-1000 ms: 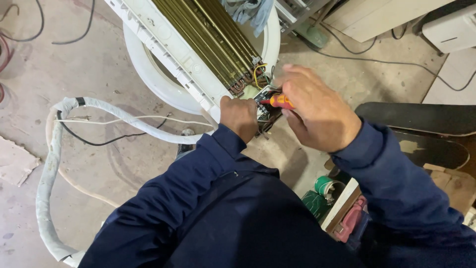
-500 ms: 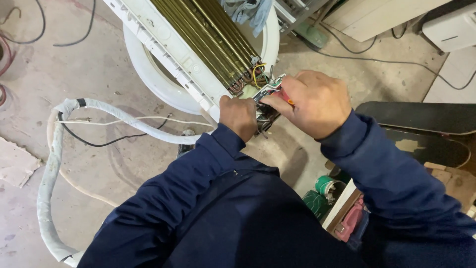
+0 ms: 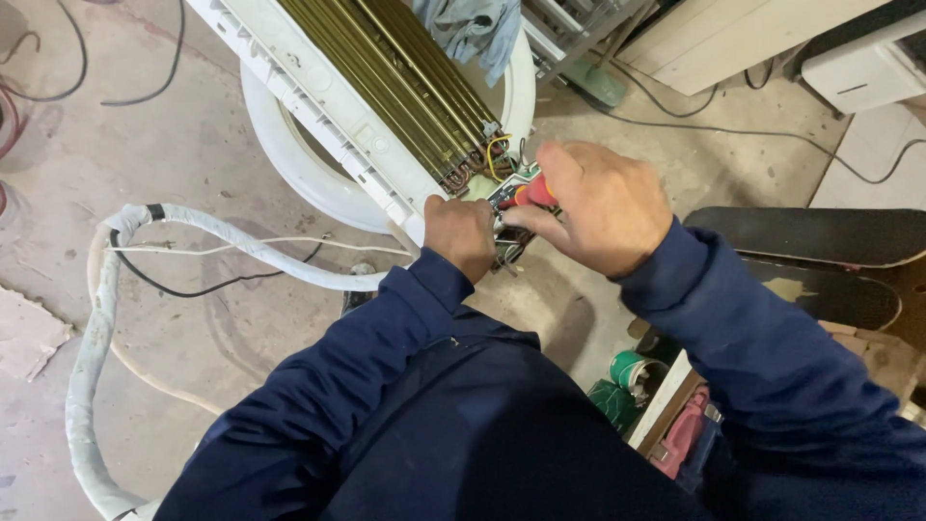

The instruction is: The person uses a screwdriver to tighten screws on a circuit board attached to an air conditioning unit. The hands manipulate the tool and the board components throughout the process.

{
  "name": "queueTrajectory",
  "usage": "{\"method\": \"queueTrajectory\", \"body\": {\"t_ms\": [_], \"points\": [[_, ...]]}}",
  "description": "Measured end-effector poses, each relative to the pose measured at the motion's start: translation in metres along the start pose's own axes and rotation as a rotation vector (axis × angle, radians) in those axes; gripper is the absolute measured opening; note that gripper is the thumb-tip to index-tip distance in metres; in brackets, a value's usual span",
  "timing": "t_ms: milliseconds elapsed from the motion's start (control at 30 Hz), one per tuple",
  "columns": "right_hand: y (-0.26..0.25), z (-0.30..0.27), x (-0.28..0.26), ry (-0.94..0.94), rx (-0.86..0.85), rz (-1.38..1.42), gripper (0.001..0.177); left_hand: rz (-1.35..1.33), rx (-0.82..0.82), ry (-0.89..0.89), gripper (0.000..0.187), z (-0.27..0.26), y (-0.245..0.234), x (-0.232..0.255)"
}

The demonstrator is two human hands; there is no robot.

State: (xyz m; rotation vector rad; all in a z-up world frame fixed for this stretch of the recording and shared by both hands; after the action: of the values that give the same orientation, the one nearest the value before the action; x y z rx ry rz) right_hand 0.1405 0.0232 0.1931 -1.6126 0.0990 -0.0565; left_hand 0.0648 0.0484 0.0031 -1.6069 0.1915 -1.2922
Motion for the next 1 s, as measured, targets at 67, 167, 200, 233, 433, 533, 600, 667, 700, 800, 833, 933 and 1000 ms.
{"method": "queueTrajectory", "body": {"t_ms": [67,167,200,233,433,533,600,667,700,800,833,933,1000], "points": [[-0.039,0.006,-0.024,-0.235,0.188,0.182,0.038,-0.005,0.019,0.007,0.011,-0.001,0.001,-0.001],[-0.036,-0.008,-0.023,-0.417,0.308,0.331,0.028,-0.009,0.055,0.024,0.011,-0.002,0.002,-0.001],[-0.017,-0.011,-0.013,-0.369,0.249,0.300,0.019,-0.001,0.078,0.030,0.011,-0.001,0.000,-0.001],[-0.013,-0.012,-0.014,-0.367,0.252,0.299,0.019,0.000,0.078,0.034,0.011,0.000,-0.002,-0.001],[-0.013,-0.001,0.005,0.103,0.112,0.027,0.035,-0.016,0.067,0.033,0.014,-0.003,-0.004,-0.001],[-0.044,-0.010,-0.025,-0.371,0.394,0.302,0.051,-0.058,0.163,0.096,0.016,-0.006,-0.010,0.003],[-0.002,-0.012,-0.005,-0.246,0.171,0.306,0.031,-0.052,0.137,0.058,0.020,-0.005,-0.008,0.000],[0.002,-0.014,-0.004,-0.139,0.208,0.256,0.029,-0.021,0.137,0.075,0.021,-0.007,-0.006,-0.001],[0.004,-0.016,0.000,-0.034,0.240,0.206,0.029,0.010,0.137,0.088,0.023,-0.009,-0.004,-0.001],[0.002,-0.021,0.007,0.085,0.265,0.117,0.033,-0.035,0.165,0.120,0.017,-0.019,-0.030,0.008],[-0.005,-0.019,0.007,0.089,0.269,0.115,0.033,-0.035,0.165,0.126,0.017,-0.022,-0.033,0.009],[-0.025,-0.010,0.004,0.036,0.274,0.211,0.035,-0.037,0.185,0.164,0.015,-0.030,-0.042,0.012],[-0.055,-0.010,-0.023,-0.321,0.449,0.340,0.041,-0.059,0.130,0.135,0.014,-0.034,-0.041,0.007]]}}
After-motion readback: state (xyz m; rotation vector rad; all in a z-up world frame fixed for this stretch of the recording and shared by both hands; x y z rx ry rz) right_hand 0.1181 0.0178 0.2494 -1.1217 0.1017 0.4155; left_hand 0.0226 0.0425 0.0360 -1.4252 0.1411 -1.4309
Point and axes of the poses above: each hand's wrist, its own z-axis towards the middle knuckle, its own y-axis out of the palm, x = y × z, the point moved 8 cm from there along z, towards the middle knuckle, and after that the axes turned 2 degrees about x, right-handed, at the moved point
